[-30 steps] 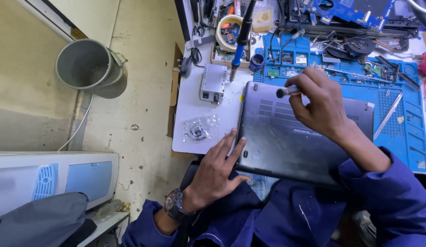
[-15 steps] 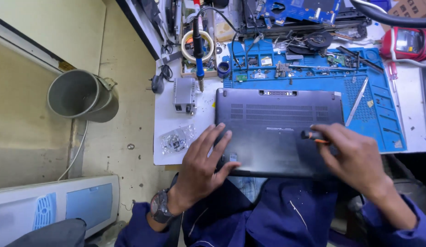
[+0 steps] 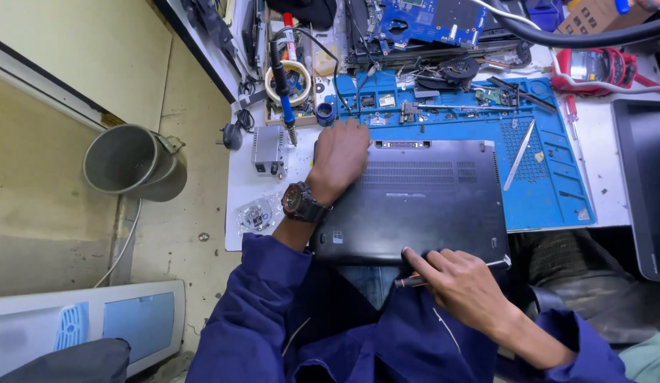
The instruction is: A technician is disassembling a laptop on a repair bench by removing screws from the bottom casing using a screwdriver.
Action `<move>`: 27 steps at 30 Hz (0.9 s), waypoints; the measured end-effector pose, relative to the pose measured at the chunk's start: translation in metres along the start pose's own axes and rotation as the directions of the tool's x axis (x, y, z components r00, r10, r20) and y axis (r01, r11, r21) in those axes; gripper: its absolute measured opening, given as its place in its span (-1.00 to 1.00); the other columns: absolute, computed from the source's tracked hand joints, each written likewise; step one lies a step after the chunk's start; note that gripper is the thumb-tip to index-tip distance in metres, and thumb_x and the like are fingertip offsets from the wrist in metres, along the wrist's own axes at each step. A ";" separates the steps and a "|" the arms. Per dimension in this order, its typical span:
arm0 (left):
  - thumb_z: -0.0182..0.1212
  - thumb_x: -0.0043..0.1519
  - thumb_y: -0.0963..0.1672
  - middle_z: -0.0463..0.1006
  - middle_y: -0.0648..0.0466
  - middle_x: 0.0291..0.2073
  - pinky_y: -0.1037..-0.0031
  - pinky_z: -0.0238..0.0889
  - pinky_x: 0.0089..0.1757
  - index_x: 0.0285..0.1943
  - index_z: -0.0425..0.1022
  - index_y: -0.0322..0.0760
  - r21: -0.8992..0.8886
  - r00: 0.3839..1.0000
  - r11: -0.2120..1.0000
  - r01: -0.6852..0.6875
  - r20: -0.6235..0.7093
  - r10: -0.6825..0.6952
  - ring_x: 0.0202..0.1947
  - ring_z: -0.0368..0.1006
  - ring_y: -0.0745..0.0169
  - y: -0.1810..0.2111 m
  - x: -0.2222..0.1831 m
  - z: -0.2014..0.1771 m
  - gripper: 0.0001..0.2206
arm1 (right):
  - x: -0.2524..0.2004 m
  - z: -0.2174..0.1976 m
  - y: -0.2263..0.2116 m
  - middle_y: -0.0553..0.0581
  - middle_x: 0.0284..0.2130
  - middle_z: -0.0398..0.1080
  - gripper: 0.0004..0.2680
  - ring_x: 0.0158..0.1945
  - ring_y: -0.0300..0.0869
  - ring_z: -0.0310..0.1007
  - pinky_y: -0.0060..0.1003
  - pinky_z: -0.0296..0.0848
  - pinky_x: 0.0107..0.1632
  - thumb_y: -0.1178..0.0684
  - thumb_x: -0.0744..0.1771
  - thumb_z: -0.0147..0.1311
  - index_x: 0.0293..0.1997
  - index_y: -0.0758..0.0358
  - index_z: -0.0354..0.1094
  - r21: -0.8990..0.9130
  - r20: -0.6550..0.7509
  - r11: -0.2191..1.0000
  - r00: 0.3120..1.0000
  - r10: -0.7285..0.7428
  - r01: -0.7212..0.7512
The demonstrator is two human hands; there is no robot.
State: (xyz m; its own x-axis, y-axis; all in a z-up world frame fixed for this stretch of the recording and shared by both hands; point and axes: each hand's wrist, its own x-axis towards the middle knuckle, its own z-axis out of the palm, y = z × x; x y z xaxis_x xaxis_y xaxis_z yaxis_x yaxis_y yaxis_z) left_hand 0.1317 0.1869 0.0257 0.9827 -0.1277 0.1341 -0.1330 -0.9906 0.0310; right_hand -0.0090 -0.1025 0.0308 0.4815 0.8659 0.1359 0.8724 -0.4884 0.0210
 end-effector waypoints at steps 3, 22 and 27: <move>0.05 0.35 -0.14 0.54 -0.03 -0.29 0.16 0.34 -0.43 -0.19 0.52 -0.19 -0.017 1.000 1.000 0.011 -0.022 -0.011 -0.33 0.46 -0.07 -0.004 0.003 -0.002 -0.87 | 0.004 0.001 0.001 0.01 -0.49 0.28 -0.76 -0.57 -0.11 0.30 -0.18 0.33 -0.48 0.01 0.40 -0.03 0.21 0.13 0.28 0.004 -0.037 1.000 0.999 0.000 0.000; -0.18 0.45 -0.02 0.50 -0.04 -0.37 0.17 0.32 -0.28 -0.14 0.51 -0.31 -0.091 0.982 0.996 0.013 -0.187 -0.030 -0.32 0.50 -0.09 -0.013 0.007 0.014 -0.64 | -0.004 0.023 0.006 -0.01 -0.55 0.22 -0.67 -0.47 -0.10 0.35 -0.26 0.41 -0.38 0.02 0.38 -0.25 0.28 0.04 0.35 0.120 -0.152 0.993 0.988 0.024 -0.005; -0.12 0.44 0.01 0.44 -0.07 -0.37 0.13 0.31 -0.29 -0.20 0.52 -0.34 -0.099 0.960 0.995 -0.001 -0.280 -0.027 -0.32 0.47 -0.13 -0.008 0.009 0.017 -0.61 | -0.001 0.017 0.008 -0.01 -0.54 0.23 -0.68 -0.46 -0.10 0.36 -0.26 0.41 -0.38 0.01 0.39 -0.22 0.27 0.04 0.35 0.132 -0.139 0.991 0.989 0.047 -0.029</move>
State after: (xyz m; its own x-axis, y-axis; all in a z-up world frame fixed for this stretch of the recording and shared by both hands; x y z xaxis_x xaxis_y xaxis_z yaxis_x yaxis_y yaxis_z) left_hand 0.1441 0.1929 0.0094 0.9106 -0.0824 0.4049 -0.1462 -0.9808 0.1292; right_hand -0.0014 -0.1052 0.0143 0.5057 0.8182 0.2733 0.8616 -0.4947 -0.1134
